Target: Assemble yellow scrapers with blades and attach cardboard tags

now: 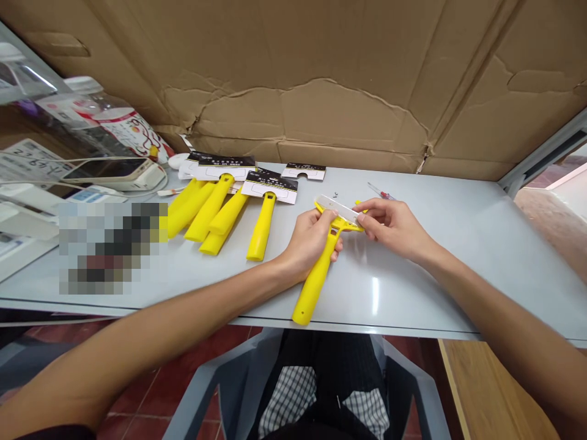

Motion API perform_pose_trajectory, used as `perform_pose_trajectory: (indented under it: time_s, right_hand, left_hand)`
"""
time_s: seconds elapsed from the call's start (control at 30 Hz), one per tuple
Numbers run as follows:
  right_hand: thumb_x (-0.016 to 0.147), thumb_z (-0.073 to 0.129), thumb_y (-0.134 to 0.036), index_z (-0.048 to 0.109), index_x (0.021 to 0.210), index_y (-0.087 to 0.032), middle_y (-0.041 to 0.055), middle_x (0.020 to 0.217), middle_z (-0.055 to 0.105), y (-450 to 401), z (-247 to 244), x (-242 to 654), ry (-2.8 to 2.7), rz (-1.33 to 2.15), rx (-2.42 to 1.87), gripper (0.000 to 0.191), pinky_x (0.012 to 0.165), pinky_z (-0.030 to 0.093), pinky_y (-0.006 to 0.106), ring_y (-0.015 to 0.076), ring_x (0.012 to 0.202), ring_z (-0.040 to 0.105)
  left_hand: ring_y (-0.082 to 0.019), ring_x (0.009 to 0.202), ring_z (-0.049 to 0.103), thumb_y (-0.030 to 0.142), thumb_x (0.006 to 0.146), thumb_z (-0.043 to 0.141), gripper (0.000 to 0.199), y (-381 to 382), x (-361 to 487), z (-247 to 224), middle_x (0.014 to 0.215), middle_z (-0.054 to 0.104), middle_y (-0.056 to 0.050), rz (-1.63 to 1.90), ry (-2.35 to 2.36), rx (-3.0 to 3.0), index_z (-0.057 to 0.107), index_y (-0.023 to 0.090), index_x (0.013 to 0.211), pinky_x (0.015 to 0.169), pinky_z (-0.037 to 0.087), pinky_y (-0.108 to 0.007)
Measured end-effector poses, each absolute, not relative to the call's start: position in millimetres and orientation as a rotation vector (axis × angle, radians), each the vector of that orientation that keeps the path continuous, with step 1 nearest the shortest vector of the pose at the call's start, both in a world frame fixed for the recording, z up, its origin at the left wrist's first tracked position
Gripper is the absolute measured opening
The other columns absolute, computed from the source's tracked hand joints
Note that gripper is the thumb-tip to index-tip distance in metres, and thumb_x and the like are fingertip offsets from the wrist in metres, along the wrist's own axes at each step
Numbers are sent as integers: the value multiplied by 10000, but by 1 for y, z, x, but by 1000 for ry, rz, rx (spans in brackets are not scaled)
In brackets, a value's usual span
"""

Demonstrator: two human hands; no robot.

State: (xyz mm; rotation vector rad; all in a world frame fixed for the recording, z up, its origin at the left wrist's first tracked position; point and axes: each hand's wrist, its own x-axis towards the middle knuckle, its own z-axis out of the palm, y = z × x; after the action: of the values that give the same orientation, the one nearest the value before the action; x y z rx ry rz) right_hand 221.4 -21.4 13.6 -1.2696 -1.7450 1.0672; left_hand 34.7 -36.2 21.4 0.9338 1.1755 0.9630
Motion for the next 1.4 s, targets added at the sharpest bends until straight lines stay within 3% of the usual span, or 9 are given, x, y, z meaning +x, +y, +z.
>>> perform_pose_trajectory:
  time_s: [0.1, 0.37, 0.63, 0.8, 1.03, 1.13, 1.3, 1.4]
  right_hand:
    - [934, 693, -353, 764, 1114, -149, -13, 634, 653, -21, 16, 223, -1691, 1201, -1292, 281, 562, 424, 294, 132, 561, 547]
    - [941, 716, -396, 742, 803, -162, 56, 742, 731, -20, 20, 228, -1599, 1421, -1296, 274, 532, 438, 281, 106, 539, 557]
    - [862, 795, -326, 726, 766, -166, 51, 750, 707, -19, 11, 221, -1386, 1469, -1266, 199, 471, 409, 251, 99, 544, 550]
    - [847, 782, -276, 687, 720, -174, 50, 742, 668, -21, 10, 214, -1289, 1463, -1279, 189, 466, 455, 232, 114, 604, 572]
    - [901, 754, -282, 752, 864, -133, 123, 904, 733, -26, 11, 207, -1200, 1533, -1217, 153, 488, 532, 247, 162, 719, 661]
    - [878, 777, -263, 739, 791, -135, 107, 831, 720, -26, 11, 206, -1170, 1493, -1203, 159, 494, 528, 251, 141, 654, 622]
    - [870, 761, -213, 740, 743, -153, 97, 767, 720, -21, 12, 214, -1172, 1451, -1228, 142, 511, 536, 262, 131, 612, 596]
    - [857, 768, -204, 752, 740, -146, 112, 776, 730, -15, 13, 223, -1210, 1433, -1251, 132, 501, 520, 259, 131, 605, 599]
  left_hand:
    - [-95, 341, 504, 248, 1066, 493, 240, -37, 35, 22, 503, 571, 33, 975, 1187, 927, 561, 185, 845, 366, 401, -187]
    - [-104, 356, 511, 283, 1056, 511, 235, -33, 32, 15, 496, 574, 32, 1048, 1141, 935, 524, 208, 833, 360, 400, -187]
    - [-108, 388, 535, 290, 1045, 534, 188, -34, 36, 14, 543, 579, 38, 1083, 1170, 900, 531, 215, 873, 384, 414, -200]
    - [-104, 377, 530, 301, 1038, 550, 162, -33, 38, 14, 579, 603, 34, 1084, 1228, 863, 543, 208, 906, 402, 443, -213]
    - [-101, 397, 530, 309, 1025, 548, 174, -33, 39, 14, 607, 612, 25, 1090, 1238, 863, 542, 209, 882, 412, 447, -220]
    - [-112, 467, 574, 301, 994, 578, 156, -31, 39, 11, 662, 631, 6, 1122, 1201, 854, 575, 195, 879, 437, 468, -226]
    - [-140, 742, 674, 268, 895, 690, 124, -23, 32, 9, 887, 723, -72, 1130, 1043, 904, 670, 151, 864, 587, 538, -224]
    - [-142, 750, 646, 285, 876, 699, 127, -15, 25, 11, 962, 732, -83, 1161, 1043, 907, 685, 161, 854, 536, 506, -224]
